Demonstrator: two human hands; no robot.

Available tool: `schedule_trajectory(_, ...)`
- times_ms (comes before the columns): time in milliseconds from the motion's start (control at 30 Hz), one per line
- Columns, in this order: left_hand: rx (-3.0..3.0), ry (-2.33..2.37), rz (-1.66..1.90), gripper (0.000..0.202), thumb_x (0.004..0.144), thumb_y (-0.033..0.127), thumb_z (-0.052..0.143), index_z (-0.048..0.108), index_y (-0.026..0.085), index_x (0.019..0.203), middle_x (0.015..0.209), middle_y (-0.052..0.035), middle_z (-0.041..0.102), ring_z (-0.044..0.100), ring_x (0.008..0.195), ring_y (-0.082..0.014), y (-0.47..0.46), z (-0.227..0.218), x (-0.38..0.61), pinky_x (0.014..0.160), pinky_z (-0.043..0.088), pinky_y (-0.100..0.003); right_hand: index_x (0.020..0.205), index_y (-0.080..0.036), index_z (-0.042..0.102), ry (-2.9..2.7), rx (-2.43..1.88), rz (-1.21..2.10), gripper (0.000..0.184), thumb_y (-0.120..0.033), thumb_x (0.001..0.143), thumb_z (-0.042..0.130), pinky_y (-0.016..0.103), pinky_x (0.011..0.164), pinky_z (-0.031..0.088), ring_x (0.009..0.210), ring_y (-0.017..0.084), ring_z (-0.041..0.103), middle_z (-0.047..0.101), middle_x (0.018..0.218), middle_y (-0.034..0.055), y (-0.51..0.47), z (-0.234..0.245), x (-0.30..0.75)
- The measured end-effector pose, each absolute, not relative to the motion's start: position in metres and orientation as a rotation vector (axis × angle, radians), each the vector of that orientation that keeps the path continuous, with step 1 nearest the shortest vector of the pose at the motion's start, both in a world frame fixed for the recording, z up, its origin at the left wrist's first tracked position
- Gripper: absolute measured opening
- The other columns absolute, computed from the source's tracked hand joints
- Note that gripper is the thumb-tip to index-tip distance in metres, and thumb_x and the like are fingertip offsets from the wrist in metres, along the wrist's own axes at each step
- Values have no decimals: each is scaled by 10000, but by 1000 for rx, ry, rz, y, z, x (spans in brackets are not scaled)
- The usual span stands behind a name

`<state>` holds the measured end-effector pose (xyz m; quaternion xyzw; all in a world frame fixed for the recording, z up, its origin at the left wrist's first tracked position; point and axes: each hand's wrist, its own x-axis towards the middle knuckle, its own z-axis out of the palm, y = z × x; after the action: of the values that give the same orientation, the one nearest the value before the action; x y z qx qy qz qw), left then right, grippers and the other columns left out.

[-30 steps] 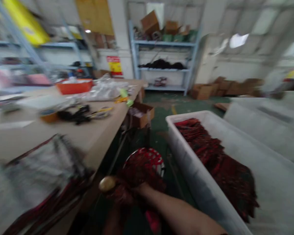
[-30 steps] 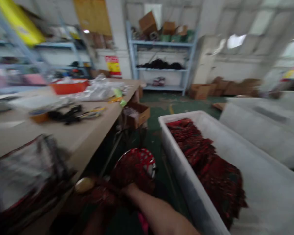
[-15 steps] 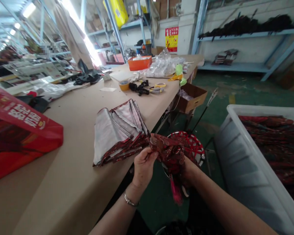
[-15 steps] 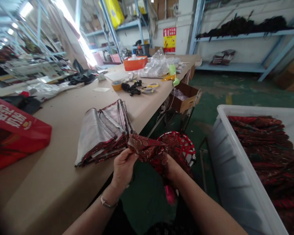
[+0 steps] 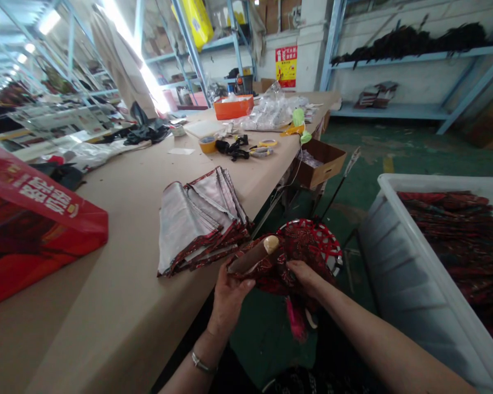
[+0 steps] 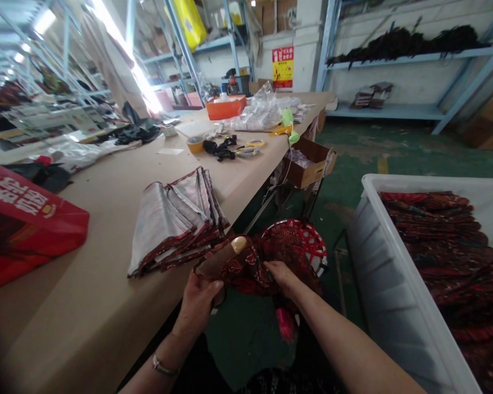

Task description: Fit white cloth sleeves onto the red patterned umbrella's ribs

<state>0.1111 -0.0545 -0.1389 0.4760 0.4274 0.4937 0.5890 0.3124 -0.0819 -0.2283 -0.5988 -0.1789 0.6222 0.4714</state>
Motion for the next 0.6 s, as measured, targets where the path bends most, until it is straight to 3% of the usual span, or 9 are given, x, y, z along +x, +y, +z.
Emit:
schedule_trajectory(67, 1165, 936, 1028, 501, 578, 272, 803, 646, 171, 1043, 1008, -76, 715, 647, 958, -228, -50, -129, 116, 909, 485, -365, 650, -153, 589, -525, -1511, 1490, 273, -404, 754, 617, 266, 540, 455, 527, 148, 569, 613, 560, 18, -80, -224, 313)
schedule_trajectory(133, 1234, 960, 970, 343, 615, 284, 776, 689, 147, 917, 926, -70, 731, 657, 911, -230, -46, -122, 118, 907, 486, -370, 686, -150, 613, -610, -1558, 1389, 255, -398, 750, 614, 312, 689, 493, 705, 189, 622, 665, 692, 54, -80, -213, 318)
schedule_trajectory(233, 1370, 1023, 1029, 217, 653, 283, 748, 708, 151, 821, 814, -34, 732, 656, 792, -204, -46, -110, 112, 806, 519, -334, 1009, -184, 644, -774, -1540, 1151, 312, -374, 767, 593, 324, 1020, 367, 1154, 201, 520, 632, 1166, 61, -90, -185, 324)
schedule_trajectory(300, 1527, 1042, 1069, 184, 657, 261, 752, 712, 165, 809, 762, -9, 720, 640, 715, -179, -49, -94, 107, 721, 525, -296, 1216, -224, 563, -1003, -1458, 998, 485, -346, 749, 611, 338, 1094, 290, 1250, 198, 446, 540, 1320, 42, -98, -160, 323)
schedule_trajectory(400, 1765, 960, 1079, 178, 675, 257, 752, 717, 177, 830, 795, -16, 720, 641, 724, -182, -53, -55, 109, 720, 525, -292, 1262, -225, 536, -1253, -1323, 908, 574, -318, 711, 663, 393, 1018, 391, 1134, 235, 545, 591, 1255, 63, -101, -121, 316)
schedule_trajectory(533, 1886, 840, 1148, 169, 717, 252, 726, 709, 182, 869, 846, -32, 718, 650, 772, -195, -49, -8, 118, 761, 532, -315, 888, -192, 661, -1181, -1206, 933, 223, -355, 736, 666, 327, 765, 506, 801, 189, 628, 697, 858, 25, -78, -74, 316)
schedule_trajectory(600, 1873, 820, 1200, 209, 726, 266, 724, 692, 185, 916, 859, -33, 713, 649, 791, -194, -45, 4, 115, 767, 534, -317, 784, -180, 639, -1180, -1149, 871, 208, -371, 724, 694, 288, 688, 494, 695, 151, 603, 666, 727, -4, -62, -45, 319)
